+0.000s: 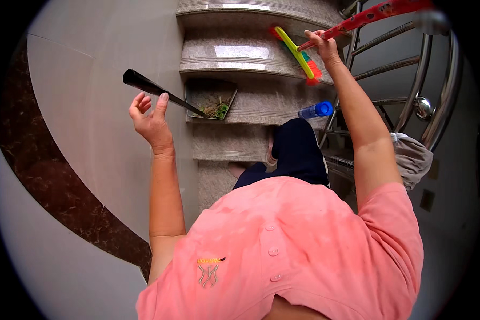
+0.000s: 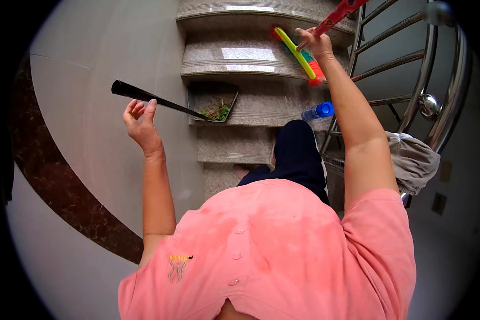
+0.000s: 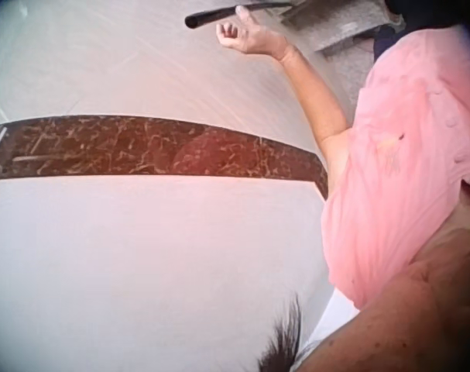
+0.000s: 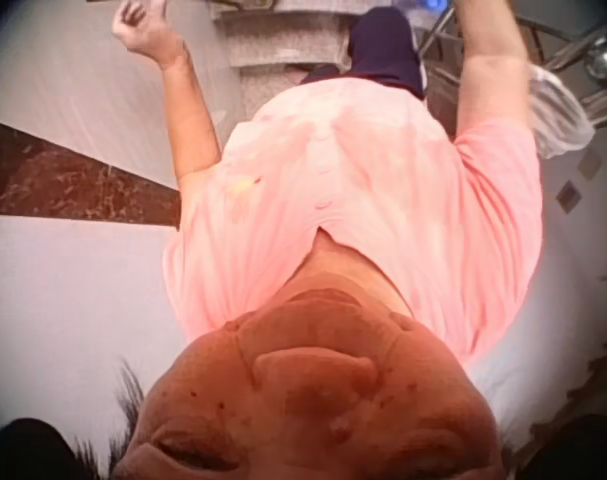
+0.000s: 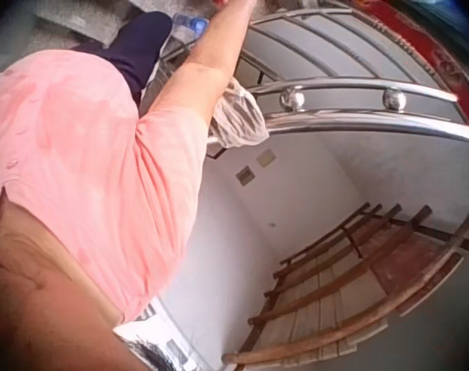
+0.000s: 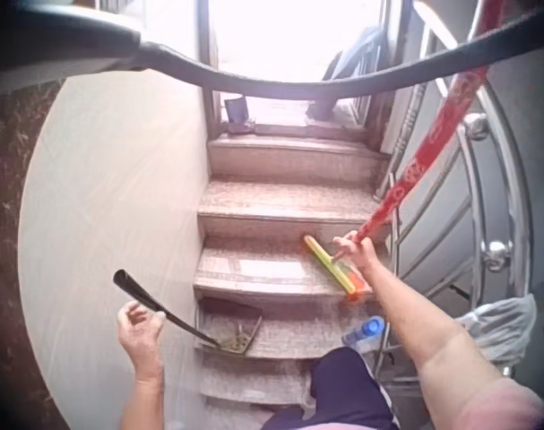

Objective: The person sweeps debris from granite stairs into a dustpan using a broom and then proceeds to sweep further down the staircase.

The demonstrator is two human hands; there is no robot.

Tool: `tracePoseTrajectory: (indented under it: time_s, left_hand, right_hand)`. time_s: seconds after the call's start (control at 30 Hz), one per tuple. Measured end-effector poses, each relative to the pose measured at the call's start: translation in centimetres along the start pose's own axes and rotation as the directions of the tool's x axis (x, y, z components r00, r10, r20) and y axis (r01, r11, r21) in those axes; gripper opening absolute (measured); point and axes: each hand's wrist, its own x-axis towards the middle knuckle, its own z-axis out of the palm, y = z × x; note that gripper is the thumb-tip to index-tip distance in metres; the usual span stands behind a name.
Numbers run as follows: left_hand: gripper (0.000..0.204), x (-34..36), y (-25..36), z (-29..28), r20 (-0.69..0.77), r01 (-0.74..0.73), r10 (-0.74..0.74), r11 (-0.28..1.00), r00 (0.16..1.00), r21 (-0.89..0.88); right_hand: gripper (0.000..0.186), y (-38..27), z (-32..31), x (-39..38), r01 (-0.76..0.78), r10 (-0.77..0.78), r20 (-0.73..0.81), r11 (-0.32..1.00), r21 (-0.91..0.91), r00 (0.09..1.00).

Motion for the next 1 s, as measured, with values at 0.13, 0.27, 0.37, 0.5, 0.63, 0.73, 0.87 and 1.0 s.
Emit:
tracePoseTrajectory:
  time_s: [0.13,0.27,0.37,0.5,0.63,0.73,0.87,1.0]
  left_hand:
    - [0.041,-3.8,4.0,-1.8,0.157,0.051,-0.025,0.985,0.987,-0.166]
    - [0.081,-1.2,13.7,3.1,0.470,0.015,0.176,0.927,0.865,-0.374]
    - [0.075,4.1,16.4,7.7,0.462,-0.328,0.525,0.835,0.715,-0.441]
    - [0.044,3.7,23.8,13.1,0.621,0.201,0.184,0.844,0.762,-0.496]
    - [0.026,3.5,24.3,15.9,0.757,0.108,0.447,0.825,0.476,-0.555]
    - [0.023,2.7,24.5,17.1,0.679,0.076,0.507,0.770,0.531,-0.634]
    - [0.024,2.2,24.2,17.1,0.798,0.298,0.292,0.816,0.527,-0.495]
    - [0.022,-0.1,19.0,17.4,0.785,0.393,0.169,0.792,0.596,-0.468]
  right_hand:
    - [0.034,1.3,2.3,1.7,-0.005,0.004,0.041,1.000,0.006,0.999]
    - [0.040,-1.1,9.2,-1.4,0.095,-0.089,0.104,0.993,-0.062,0.991]
    - [0.038,-3.8,12.0,-2.7,0.063,-0.071,0.224,0.997,0.044,0.972]
    - [0.044,-8.1,11.4,-4.8,0.303,-0.256,0.236,0.933,-0.192,0.937]
    - [0.044,-9.7,8.9,-5.3,0.354,-0.315,0.174,0.889,-0.290,0.933]
    - [0.043,-10.2,6.1,-4.6,0.345,-0.318,0.137,0.836,-0.427,0.938]
    - [0.042,-5.7,1.2,0.4,0.249,-0.144,0.230,0.806,-0.537,0.962]
    - [0.037,5.0,0.1,2.4,0.133,0.091,0.270,0.695,-0.707,0.959]
